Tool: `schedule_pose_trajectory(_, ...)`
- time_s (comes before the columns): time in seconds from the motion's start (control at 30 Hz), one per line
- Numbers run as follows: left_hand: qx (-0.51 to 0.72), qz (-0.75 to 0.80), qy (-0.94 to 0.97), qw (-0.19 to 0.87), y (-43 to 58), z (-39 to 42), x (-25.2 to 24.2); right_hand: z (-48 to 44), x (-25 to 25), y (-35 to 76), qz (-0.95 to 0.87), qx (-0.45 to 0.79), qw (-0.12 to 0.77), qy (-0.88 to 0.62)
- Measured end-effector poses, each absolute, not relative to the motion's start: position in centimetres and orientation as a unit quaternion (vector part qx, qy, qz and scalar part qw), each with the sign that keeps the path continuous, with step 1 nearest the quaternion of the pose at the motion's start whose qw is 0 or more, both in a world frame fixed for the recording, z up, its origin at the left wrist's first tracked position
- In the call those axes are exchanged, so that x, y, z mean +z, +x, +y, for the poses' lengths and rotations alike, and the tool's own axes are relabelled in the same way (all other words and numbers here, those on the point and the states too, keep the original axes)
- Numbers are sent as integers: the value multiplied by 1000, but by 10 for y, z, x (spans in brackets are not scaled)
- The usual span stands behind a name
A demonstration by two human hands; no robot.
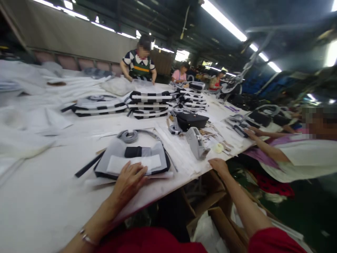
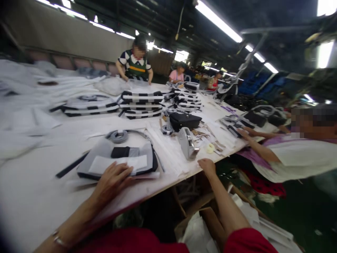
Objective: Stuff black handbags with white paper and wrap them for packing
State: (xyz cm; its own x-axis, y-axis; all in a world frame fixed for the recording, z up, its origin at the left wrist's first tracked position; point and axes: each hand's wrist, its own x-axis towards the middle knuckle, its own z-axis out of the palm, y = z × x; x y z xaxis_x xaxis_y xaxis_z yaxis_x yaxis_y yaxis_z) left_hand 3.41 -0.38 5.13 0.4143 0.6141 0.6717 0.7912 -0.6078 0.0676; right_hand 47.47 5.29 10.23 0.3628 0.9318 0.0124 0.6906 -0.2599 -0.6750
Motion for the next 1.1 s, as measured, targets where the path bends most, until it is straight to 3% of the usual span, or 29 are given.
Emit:
schedule_pose_trajectory(0.23, -315, -468, -824, 55, 40, -11, 58, 61, 167, 404, -666, 250, 242, -660)
schedule_pose_trajectory(0.43, -308, -474, -824, 40, 41, -12, 58, 80, 212, 250, -851, 342, 23, -399)
schedule_pose_trajectory(0.57, -313, -478, -820, 28, 42, -12, 58, 101, 197, 200, -893, 277, -130, -330)
schedule_pose_trajectory(0.7, -321, -476, -819, 13, 43, -11, 57, 120, 181, 175, -908, 188, -227, -298)
schedule_pose_trajectory(0.97, -335, -478, -812, -2, 43, -12, 59, 135, 160, 142, -919, 147, -270, -248)
schedule_pose_trajectory(1.1, -336, -477, -812, -9, 44, -11, 60, 131, 156, 129, -950, 58, -263, -160)
